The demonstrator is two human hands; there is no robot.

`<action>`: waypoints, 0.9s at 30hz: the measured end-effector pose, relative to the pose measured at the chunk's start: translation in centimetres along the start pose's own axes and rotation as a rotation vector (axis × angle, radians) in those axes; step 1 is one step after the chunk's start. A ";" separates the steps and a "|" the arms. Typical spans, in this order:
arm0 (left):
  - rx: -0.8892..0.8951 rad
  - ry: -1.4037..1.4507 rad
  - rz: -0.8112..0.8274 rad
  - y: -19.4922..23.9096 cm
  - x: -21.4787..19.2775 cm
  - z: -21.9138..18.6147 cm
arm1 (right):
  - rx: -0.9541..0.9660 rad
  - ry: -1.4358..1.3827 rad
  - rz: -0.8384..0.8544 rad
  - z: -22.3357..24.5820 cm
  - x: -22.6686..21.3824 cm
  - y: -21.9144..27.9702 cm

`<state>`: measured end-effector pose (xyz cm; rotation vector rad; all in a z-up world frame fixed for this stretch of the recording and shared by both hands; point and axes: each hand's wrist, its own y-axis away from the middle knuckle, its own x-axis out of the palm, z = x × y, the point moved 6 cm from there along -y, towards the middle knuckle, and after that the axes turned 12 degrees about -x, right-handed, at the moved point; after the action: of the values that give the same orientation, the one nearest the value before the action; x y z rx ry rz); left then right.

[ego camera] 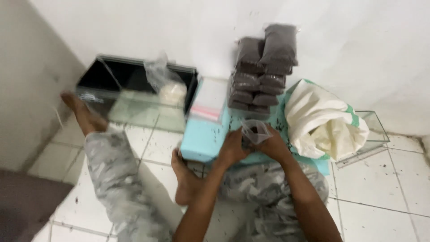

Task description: Filling small plastic bags with dark granular substrate from a larger bag

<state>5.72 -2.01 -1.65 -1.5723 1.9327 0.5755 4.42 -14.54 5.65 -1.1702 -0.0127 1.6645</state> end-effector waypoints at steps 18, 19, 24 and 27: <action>0.289 0.212 -0.498 1.8 -1.1 1.4 | 0.174 -0.162 0.132 -0.4 -0.1 0.2; 0.286 0.218 -0.500 2.1 -1.6 1.1 | 0.175 -0.158 0.138 -0.8 0.0 0.3; 0.095 0.109 -0.001 1.5 -1.8 -1.6 | 0.085 -0.068 0.208 -2.0 1.0 0.4; 0.084 0.161 -0.092 1.3 -0.4 1.2 | -0.025 -0.002 0.186 -3.1 0.9 0.2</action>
<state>4.72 -0.70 -2.34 -1.6878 1.9618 0.3339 6.44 -15.55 3.36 -1.2187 0.0757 1.8327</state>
